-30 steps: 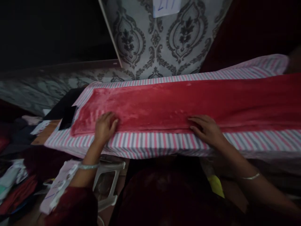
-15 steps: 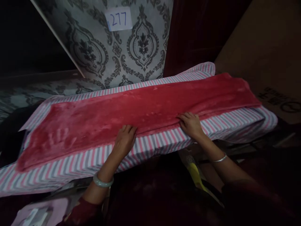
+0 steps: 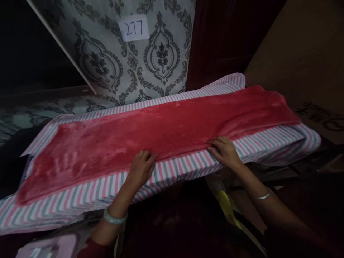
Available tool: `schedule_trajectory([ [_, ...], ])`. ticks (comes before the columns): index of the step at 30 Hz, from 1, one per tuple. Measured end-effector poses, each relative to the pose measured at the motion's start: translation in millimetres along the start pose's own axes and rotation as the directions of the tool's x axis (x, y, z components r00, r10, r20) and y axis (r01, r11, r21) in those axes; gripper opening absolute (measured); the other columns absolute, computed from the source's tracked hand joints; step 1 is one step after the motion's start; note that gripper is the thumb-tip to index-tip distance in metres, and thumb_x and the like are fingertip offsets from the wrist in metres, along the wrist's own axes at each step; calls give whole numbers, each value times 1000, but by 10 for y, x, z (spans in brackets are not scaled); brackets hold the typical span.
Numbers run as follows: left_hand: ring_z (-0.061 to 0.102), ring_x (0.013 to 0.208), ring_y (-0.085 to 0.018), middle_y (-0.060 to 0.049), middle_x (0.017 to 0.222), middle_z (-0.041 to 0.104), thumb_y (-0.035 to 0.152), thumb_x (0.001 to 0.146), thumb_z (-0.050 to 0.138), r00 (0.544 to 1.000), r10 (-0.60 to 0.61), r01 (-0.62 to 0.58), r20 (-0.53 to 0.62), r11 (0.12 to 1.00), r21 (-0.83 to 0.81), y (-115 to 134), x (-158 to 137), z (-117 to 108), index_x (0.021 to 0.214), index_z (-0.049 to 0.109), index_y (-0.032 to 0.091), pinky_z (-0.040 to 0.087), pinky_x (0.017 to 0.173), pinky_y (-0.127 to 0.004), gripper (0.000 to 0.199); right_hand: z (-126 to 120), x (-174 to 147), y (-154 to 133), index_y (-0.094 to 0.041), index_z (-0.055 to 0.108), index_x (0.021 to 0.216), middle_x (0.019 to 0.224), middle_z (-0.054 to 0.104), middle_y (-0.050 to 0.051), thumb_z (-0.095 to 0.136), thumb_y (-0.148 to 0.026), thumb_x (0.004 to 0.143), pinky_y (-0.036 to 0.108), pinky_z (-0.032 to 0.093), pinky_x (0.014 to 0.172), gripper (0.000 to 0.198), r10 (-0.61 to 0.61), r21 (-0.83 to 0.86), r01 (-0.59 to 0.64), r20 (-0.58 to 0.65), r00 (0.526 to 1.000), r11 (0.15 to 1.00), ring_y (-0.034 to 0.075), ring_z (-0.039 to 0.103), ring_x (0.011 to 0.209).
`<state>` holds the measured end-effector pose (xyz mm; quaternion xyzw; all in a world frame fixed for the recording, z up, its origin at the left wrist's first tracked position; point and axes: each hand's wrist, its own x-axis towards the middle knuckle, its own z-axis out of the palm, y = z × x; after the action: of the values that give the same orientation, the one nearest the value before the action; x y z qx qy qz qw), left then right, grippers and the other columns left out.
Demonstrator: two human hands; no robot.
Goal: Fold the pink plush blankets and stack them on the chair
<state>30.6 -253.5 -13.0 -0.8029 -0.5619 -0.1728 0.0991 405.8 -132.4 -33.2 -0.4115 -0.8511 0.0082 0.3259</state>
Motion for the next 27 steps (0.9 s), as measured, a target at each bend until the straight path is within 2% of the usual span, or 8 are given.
schedule_trajectory([
  [5,57,95,-26,-13,108,61,20,98,50,998,56,-56,-26,998,10,-24,-24,-3,129,70,25,50,78,-39,38,8,183,-295,-20,72,104,95,71,11,52,-33,100,41,49,82,25,-37,11,39,-139,990,999,28,63,91],
  [9,58,92,-27,-12,104,63,17,97,50,998,67,-67,-14,998,14,-27,-26,1,131,70,27,52,76,-40,41,156,222,-503,-20,67,94,89,68,10,51,-28,100,37,50,77,19,-142,124,143,-17,990,982,24,62,85],
  [13,61,91,-27,-13,101,66,18,97,51,999,37,-38,-14,997,-66,26,-39,-35,128,73,27,56,78,-43,39,208,211,-499,-20,64,89,84,67,7,53,-25,96,35,51,74,14,-120,193,101,93,988,976,23,63,81],
  [16,67,99,-26,-13,107,70,22,98,51,999,4,-12,-37,976,-220,-43,-57,-136,126,73,28,59,85,-43,36,141,312,-414,-21,66,86,80,69,6,52,-27,95,33,52,69,18,-100,268,49,180,979,962,21,65,75],
  [19,69,112,-24,-10,121,73,25,100,44,994,-75,48,-81,953,-299,-398,-29,-288,128,71,29,60,95,-41,39,90,577,-266,-21,69,86,81,72,5,49,-30,96,31,53,67,24,-37,306,-12,156,987,952,20,67,72],
  [22,67,122,-26,-10,133,70,32,99,41,970,-216,193,-107,962,-192,-1001,114,-423,134,66,25,56,103,-44,44,129,1003,-32,-21,72,93,92,76,7,53,-30,92,33,55,73,21,49,269,-59,44,998,961,22,70,81],
  [25,67,123,-32,-14,134,70,35,93,48,938,-344,341,-51,938,-63,-1562,417,-480,134,64,19,55,104,-48,47,240,1509,261,-19,73,104,107,76,10,56,-24,88,34,57,80,24,155,160,-160,43,987,974,23,71,94],
  [27,67,123,-34,-16,134,69,34,91,50,918,-395,395,25,919,-2,-1783,702,-457,133,64,16,55,105,-49,48,325,1828,468,-17,72,113,117,75,13,56,-19,88,36,57,88,30,226,63,-230,68,972,971,24,71,102],
])
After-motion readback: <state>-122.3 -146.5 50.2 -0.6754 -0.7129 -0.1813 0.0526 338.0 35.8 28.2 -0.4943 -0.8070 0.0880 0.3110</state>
